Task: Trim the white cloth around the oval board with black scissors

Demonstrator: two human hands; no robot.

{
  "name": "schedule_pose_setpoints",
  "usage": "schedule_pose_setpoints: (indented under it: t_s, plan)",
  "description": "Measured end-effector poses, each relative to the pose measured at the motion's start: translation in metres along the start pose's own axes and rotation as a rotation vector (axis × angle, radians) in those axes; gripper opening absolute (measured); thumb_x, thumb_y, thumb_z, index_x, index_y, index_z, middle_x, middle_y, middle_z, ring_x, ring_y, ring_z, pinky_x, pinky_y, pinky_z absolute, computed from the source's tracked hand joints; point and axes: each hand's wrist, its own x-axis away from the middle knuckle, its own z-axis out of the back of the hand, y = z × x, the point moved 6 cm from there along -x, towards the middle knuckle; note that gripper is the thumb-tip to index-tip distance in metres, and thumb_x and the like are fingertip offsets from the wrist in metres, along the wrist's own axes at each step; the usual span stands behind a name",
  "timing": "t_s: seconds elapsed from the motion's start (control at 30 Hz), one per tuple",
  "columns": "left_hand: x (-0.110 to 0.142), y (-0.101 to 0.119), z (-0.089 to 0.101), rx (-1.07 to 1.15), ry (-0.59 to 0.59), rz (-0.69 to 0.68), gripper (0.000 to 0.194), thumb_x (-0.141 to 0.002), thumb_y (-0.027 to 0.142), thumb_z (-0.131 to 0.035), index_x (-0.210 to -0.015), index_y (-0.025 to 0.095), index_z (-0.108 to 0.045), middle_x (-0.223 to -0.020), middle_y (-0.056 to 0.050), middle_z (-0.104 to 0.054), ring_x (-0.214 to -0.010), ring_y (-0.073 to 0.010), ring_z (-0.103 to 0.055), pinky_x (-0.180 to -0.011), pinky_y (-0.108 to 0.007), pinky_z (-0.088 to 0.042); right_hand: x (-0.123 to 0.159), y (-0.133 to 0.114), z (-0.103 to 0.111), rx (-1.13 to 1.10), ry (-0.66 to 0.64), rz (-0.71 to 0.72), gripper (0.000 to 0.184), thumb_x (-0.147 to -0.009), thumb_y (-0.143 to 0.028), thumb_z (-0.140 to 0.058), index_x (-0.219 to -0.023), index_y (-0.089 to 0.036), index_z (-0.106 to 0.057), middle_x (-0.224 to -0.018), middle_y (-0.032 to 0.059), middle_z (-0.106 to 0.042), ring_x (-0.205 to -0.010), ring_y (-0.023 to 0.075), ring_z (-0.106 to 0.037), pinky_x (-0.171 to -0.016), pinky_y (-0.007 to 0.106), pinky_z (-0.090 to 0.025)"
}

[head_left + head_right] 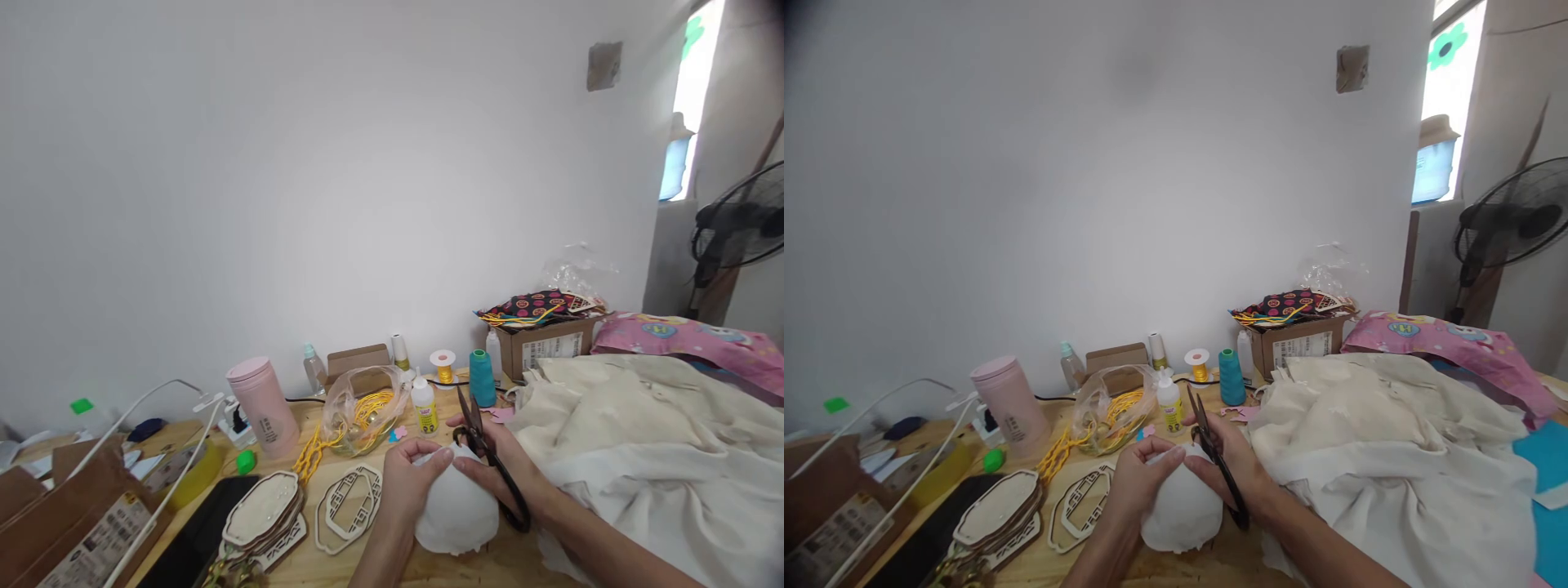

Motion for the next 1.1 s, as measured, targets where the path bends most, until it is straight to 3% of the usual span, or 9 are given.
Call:
schedule_pose_setpoints:
  t_s: [0.13,0.27,0.47,0.7,0.87,1.0,1.1]
  plan:
    - [0.002,0.002,-0.001,0.105,-0.028,0.023,0.041,-0.047,0.04,-0.077,-0.075,0.011,-0.068,-0.061,-0.007,-0.068,-0.052,-0.0139,-0.057,-0.053,-0.025,-0.045,-0.003,0.003,0.009,-0.133,0.068,-0.088,0.044,-0.063,-0.031,-0.063,-0.102,-0.018,-0.05,-0.074,-0.0005,-0.053,-0.066,0.0154,-0.049,-0.057,0.026,-0.04]
    - [0.003,0.003,-0.005,0.191,-0.107,0.015,0.041,-0.046,0.031,-0.079,-0.081,0.012,-0.069,-0.077,-0.009,-0.07,-0.065,-0.0162,-0.061,-0.06,-0.025,-0.046,-0.002,0.002,0.011,-0.164,0.08,-0.088,0.043,-0.064,-0.03,-0.063,-0.102,-0.017,-0.049,-0.075,0.0002,-0.054,-0.066,0.0158,-0.05,-0.057,0.026,-0.04]
    - [0.001,-0.005,-0.002,0.074,-0.061,0.032,0.032,-0.045,0.033,-0.079,-0.062,0.008,-0.068,-0.052,-0.006,-0.065,-0.045,-0.0114,-0.052,-0.046,-0.022,-0.039,0.0,-0.003,-0.001,-0.024,-0.056,0.002,0.041,-0.061,-0.028,-0.062,-0.1,-0.018,-0.051,-0.069,-0.0016,-0.053,-0.062,0.0157,-0.048,-0.055,0.026,-0.04]
    - [0.001,-0.002,-0.009,0.151,-0.153,0.052,0.04,-0.052,0.041,-0.075,-0.076,0.01,-0.068,-0.059,-0.007,-0.066,-0.054,-0.0142,-0.057,-0.056,-0.025,-0.043,-0.003,-0.001,0.007,-0.118,0.05,-0.076,0.045,-0.063,-0.031,-0.062,-0.103,-0.017,-0.049,-0.075,0.0001,-0.056,-0.065,0.0164,-0.05,-0.057,0.026,-0.042]
    - [0.001,-0.007,-0.005,0.066,-0.08,0.06,0.035,-0.044,0.039,-0.079,-0.045,0.011,-0.057,-0.037,0.001,-0.054,-0.034,-0.0065,-0.042,-0.038,-0.018,-0.027,0.0,-0.004,-0.002,-0.034,-0.073,-0.006,0.043,-0.06,-0.026,-0.061,-0.101,-0.017,-0.052,-0.071,0.0,-0.056,-0.067,0.0187,-0.052,-0.058,0.027,-0.042]
    - [0.004,-0.006,-0.01,0.08,-0.161,0.088,0.041,-0.052,0.049,-0.072,-0.059,0.009,-0.066,-0.045,-0.003,-0.059,-0.04,-0.0104,-0.047,-0.042,-0.022,-0.033,-0.001,-0.003,0.001,0.001,-0.064,0.005,0.042,-0.063,-0.027,-0.059,-0.104,-0.018,-0.051,-0.073,0.0,-0.056,-0.065,0.0175,-0.051,-0.056,0.027,-0.042]
    - [0.004,0.001,-0.011,0.041,-0.169,0.013,0.041,-0.053,0.049,-0.07,-0.066,0.01,-0.069,-0.053,-0.005,-0.063,-0.047,-0.0121,-0.05,-0.047,-0.022,-0.036,-0.002,-0.003,0.003,0.018,-0.044,0.009,0.043,-0.062,-0.024,-0.06,-0.104,-0.019,-0.051,-0.071,-0.0013,-0.054,-0.062,0.0163,-0.049,-0.054,0.026,-0.041]
